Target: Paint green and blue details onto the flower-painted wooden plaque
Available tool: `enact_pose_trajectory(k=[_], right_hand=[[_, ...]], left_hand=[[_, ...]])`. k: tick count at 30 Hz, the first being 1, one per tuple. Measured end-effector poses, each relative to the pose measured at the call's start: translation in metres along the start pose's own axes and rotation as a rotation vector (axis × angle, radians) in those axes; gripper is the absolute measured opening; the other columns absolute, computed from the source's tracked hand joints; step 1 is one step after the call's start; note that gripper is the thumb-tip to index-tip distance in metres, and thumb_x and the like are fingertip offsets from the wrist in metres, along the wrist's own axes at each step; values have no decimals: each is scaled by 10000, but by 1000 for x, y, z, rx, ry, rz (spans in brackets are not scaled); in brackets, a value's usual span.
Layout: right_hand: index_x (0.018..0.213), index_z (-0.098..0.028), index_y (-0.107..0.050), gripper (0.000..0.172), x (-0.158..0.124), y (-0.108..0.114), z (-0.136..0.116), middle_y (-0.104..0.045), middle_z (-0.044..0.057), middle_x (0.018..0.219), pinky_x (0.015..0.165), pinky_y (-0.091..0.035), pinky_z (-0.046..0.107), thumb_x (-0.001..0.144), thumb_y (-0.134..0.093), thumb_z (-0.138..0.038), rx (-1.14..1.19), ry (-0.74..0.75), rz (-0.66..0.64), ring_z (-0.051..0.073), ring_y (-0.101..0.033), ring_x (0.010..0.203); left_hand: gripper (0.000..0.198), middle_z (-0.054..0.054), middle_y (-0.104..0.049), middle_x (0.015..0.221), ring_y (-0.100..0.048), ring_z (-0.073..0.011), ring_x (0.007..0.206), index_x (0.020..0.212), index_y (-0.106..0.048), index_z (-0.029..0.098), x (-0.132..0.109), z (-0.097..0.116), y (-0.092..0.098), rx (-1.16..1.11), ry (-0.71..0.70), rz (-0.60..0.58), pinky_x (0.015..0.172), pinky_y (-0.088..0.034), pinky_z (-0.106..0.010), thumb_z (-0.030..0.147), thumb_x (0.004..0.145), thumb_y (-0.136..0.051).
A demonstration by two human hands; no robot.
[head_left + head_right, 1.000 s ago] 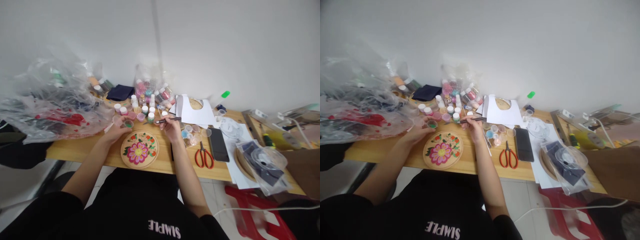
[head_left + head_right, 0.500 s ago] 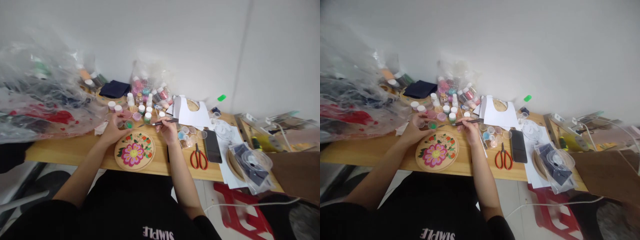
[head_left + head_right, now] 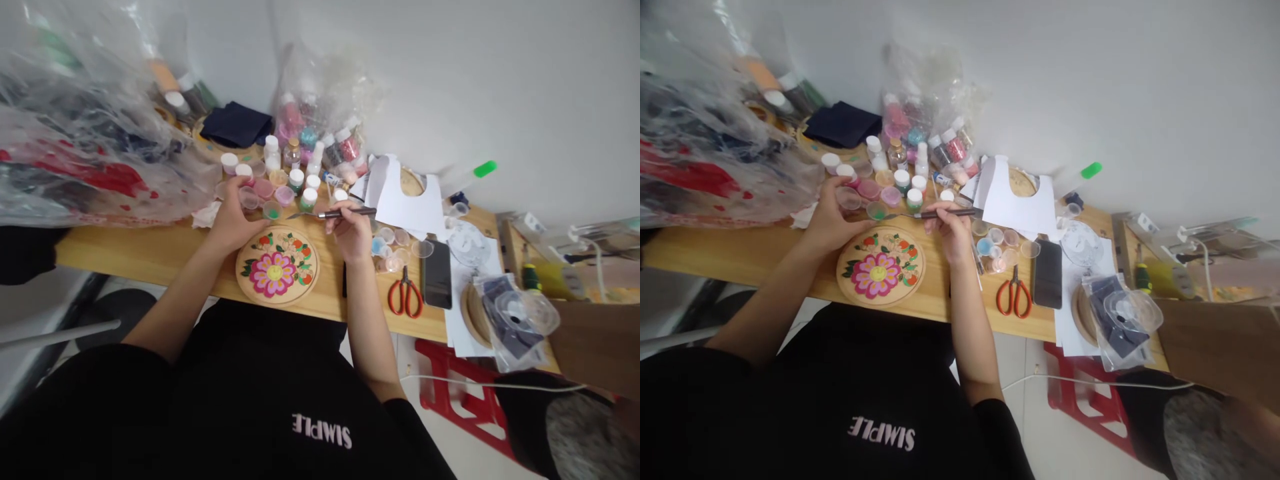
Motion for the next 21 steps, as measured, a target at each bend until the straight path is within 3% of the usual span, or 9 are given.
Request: enact_pose_trajectory(k=[4,8,15,21], right_hand=[[801,-238,-648,370,1,0,-1,-616,-4,592,508,-462,306,821,-637,-608,-16,-8,-17,154,-567,521],[791,-235,-638,365,1,-3,-3,-610,-5,590,520,-464,306,801,-656,-600,5,-11,-24,149,-562,526],[740,-219,-645,294,-1,-11,-11,-619,-32,525,472,-434,261,691,-739,-493,146,-59,14,111,-523,457],[713,-195,-689,223,0,-11,-14,-655,-20,507,448,-423,232,662,-748,-404,241,-51,1,107,-539,432]], left_hand=[[809,-203,-515,1498,-609,-296,1270,1402,-388,142,-2,4,2,-1,-5,-10,1054,-552,-469,73,699,-781],[749,-144,-602,1408,-624,-259,1217,1374,-436,158,-5,13,10,125,-94,45,1122,-500,-481,63,704,-757],[595,-106,-647,1295,-589,-301,1255,1249,-572,191,0,11,20,279,-250,53,1167,-439,-544,76,693,-745],[533,-139,-604,1247,-546,-336,1252,1199,-624,183,4,11,21,385,-221,68,1174,-409,-606,87,693,-760]])
Point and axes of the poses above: each hand's wrist, its own x-axis towards the middle knuckle, its own y-axis out of the back of the hand, z = x × y, the point moved 1 cm from there along x, towards the middle knuckle
